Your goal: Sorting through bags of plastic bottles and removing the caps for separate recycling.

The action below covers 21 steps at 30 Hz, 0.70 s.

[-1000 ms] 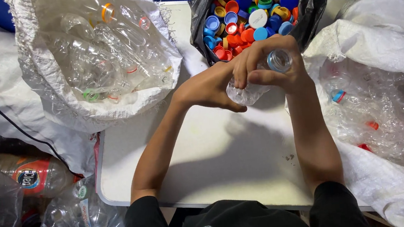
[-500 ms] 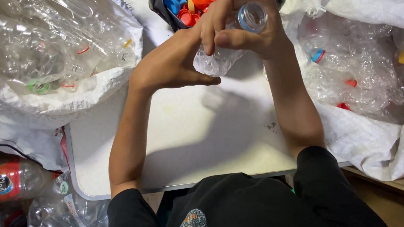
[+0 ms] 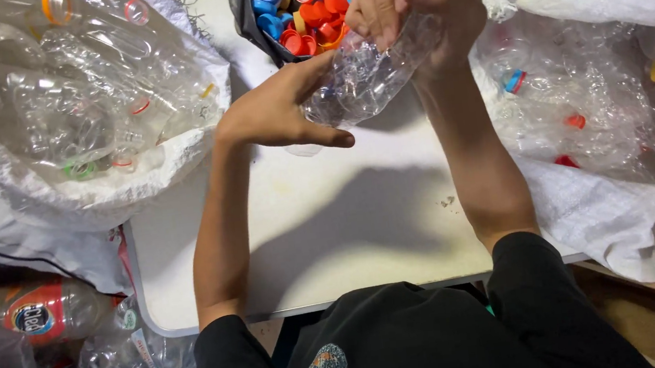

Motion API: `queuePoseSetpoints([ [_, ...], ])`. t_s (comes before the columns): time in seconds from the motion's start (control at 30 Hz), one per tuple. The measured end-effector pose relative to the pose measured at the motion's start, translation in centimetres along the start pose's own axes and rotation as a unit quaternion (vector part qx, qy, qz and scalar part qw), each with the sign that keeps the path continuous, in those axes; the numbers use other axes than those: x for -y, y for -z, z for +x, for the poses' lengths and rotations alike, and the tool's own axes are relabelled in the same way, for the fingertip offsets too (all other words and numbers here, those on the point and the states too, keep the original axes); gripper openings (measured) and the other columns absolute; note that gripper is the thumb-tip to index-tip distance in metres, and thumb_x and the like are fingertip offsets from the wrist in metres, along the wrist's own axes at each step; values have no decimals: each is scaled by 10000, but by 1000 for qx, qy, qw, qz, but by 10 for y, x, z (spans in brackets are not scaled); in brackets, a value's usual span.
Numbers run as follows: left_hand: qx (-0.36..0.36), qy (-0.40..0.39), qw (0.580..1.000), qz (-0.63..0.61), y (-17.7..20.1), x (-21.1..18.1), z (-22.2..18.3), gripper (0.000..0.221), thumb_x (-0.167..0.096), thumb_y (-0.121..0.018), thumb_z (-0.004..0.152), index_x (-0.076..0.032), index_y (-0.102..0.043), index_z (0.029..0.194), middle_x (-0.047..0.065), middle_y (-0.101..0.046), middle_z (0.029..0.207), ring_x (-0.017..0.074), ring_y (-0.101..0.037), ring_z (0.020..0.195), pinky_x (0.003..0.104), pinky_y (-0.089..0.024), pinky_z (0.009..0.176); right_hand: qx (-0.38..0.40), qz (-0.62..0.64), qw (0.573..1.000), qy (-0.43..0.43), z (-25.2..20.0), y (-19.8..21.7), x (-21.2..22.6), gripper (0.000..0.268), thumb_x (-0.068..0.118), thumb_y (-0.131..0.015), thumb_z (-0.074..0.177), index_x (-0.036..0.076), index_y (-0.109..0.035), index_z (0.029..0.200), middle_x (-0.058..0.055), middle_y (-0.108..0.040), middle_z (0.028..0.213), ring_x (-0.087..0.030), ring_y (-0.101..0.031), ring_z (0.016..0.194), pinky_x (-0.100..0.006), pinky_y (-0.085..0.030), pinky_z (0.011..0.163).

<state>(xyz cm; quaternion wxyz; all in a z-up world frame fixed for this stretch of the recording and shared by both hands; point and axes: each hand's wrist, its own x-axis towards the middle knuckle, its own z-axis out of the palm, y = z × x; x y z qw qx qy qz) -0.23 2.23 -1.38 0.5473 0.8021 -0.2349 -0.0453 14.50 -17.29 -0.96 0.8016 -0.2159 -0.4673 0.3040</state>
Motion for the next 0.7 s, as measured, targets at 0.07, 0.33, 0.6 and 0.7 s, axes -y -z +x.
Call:
queuePoseSetpoints([
  [0.07, -20, 41, 998, 48, -2, -7, 1, 971, -374, -922, 806, 63, -415, 1509, 224, -671, 1358, 285, -646, 1260, 397, -487, 1116, -3, -10, 1000, 0, 2, 3, 2, 203, 167, -538, 1006, 37, -497, 856, -119, -526, 697, -192, -524, 589, -319, -466, 664],
  [0.33, -76, 82, 983, 149, 0, -29, -2, 991, -418, -908, 766, 69, -396, 1461, 259, -707, 1176, 327, -720, 1072, 409, -545, 964, 0, -133, 991, -1, 16, -20, 23, 202, 226, -580, 1000, 46, -521, 932, -159, -620, 872, -236, -645, 781, -378, -565, 856],
  [0.6, -123, 196, 942, 242, 18, -50, -23, 893, -433, -920, 773, -23, -426, 1394, 264, -688, 939, 425, -666, 882, 501, -496, 780, -27, -252, 964, -81, 16, -14, 24, 488, 433, -762, 1014, -12, -624, 1160, -161, -681, 1177, -208, -682, 1109, -328, -553, 1060],
  [0.7, -183, 42, 944, 272, 21, -31, -35, 864, -361, -964, 763, -11, -441, 1356, 254, -696, 1023, 458, -646, 934, 513, -500, 772, -62, -263, 956, -112, 15, -7, 26, 531, 446, -815, 1003, -4, -625, 1211, -120, -675, 1122, -171, -673, 1067, -301, -550, 997],
])
